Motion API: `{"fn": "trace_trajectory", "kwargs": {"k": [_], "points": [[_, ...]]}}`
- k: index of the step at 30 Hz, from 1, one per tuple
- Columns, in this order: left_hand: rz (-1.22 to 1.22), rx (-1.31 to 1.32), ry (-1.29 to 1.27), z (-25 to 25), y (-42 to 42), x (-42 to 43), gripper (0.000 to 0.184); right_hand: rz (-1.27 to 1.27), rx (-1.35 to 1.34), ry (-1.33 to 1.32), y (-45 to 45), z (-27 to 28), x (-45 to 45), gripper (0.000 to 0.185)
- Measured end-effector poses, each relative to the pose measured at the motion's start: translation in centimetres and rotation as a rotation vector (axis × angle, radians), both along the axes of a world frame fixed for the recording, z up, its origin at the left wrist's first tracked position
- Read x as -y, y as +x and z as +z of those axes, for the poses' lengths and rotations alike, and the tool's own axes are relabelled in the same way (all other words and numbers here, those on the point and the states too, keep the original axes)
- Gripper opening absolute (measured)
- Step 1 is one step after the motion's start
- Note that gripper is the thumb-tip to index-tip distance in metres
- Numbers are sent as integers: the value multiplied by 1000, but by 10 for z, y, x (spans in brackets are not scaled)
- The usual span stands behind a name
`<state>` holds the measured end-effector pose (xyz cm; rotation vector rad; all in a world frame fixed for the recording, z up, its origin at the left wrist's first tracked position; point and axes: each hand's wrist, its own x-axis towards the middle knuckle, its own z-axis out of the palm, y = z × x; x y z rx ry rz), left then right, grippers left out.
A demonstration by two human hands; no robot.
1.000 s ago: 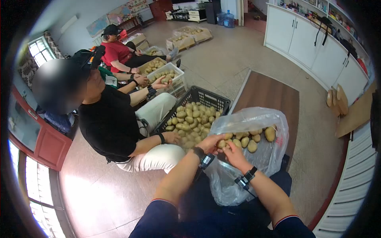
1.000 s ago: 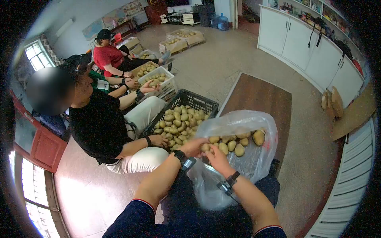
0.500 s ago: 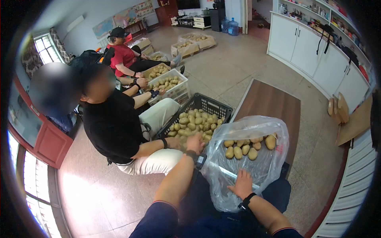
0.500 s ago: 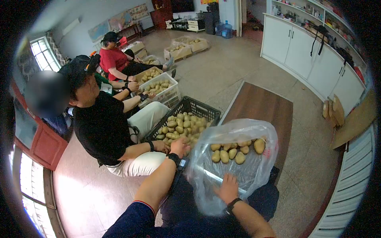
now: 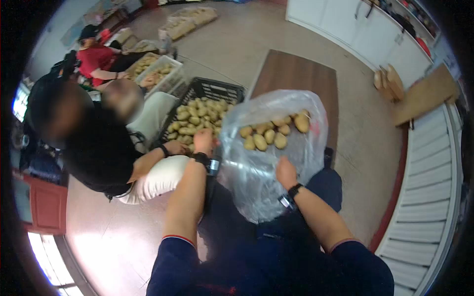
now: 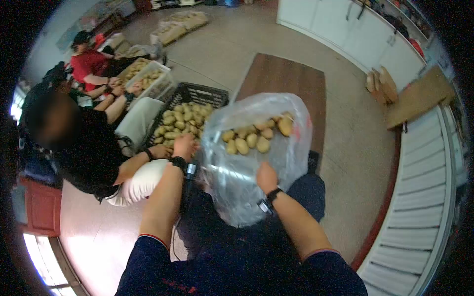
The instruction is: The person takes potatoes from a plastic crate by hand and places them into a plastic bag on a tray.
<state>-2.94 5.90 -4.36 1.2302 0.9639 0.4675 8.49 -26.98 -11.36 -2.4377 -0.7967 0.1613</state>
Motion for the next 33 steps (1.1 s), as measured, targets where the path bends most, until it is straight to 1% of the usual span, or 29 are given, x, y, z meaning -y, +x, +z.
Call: {"fn": "trace_trajectory", "kwargs": {"k": [1, 3, 4, 5, 7, 8, 10, 11, 13, 17, 19, 20, 22, 23, 25, 26, 29, 30, 31, 32, 33], "points": [[98, 11, -109, 32, 1, 20, 29, -26, -1, -15, -6, -3, 7, 12], [93, -19, -14, 34, 5, 24, 27, -6, 63, 83, 0, 1, -1, 21], [102, -4, 0, 34, 7, 26, 27, -120, -150, 87, 0, 4, -3, 31], [99, -8, 0, 34, 8, 26, 27, -123, -154, 87, -1, 8, -2, 31], [61, -16, 9, 32, 8, 27, 28, 58, -182, -61, -2, 3, 6, 38], [58, -18, 10, 31, 8, 27, 28, 55, -185, -61, -3, 0, 3, 38], [20, -32, 14, 31, 9, 26, 28, 41, -297, -251, 1, -29, -3, 43], [19, -32, 15, 31, 10, 27, 28, 40, -297, -250, 2, -41, -2, 43], [16, -47, -20, 37, 11, 30, 29, 351, -175, -231, 4, -49, -2, 43], [-77, -25, -18, 26, 9, 25, 31, 420, -178, -179, 4, -50, 0, 43], [-259, -71, -81, 30, 11, 29, 33, 476, -339, -117, 4, -36, -2, 42], [-258, -70, -83, 33, 13, 31, 33, 476, -338, -119, 2, -29, -5, 42], [-390, -85, -207, 38, 16, 38, 33, 490, -252, -259, -5, -28, -9, 42], [-390, -85, -208, 40, 18, 41, 33, 490, -253, -259, -8, -27, -7, 42], [-450, -123, -194, 42, 21, 47, 33, 850, 68, -327, -13, -37, -1, 40], [-449, -125, -195, 44, 22, 50, 33, 851, 67, -326, -15, -42, 3, 40], [-453, -150, -193, 37, 25, 48, 34, 874, 43, -305, -22, -30, 5, 39], [-466, -148, -188, 31, 26, 45, 36, 646, -195, -366, -27, 10, 0, 39], [-478, -148, -185, 28, 26, 43, 38, 410, -427, -422, -27, 38, -5, 38], [-475, -151, -187, 27, 26, 44, 38, 414, -431, -423, -22, 43, -8, 38], [-434, -134, -192, 27, 27, 45, 37, 407, -295, -317, -14, 48, -11, 38]]}}
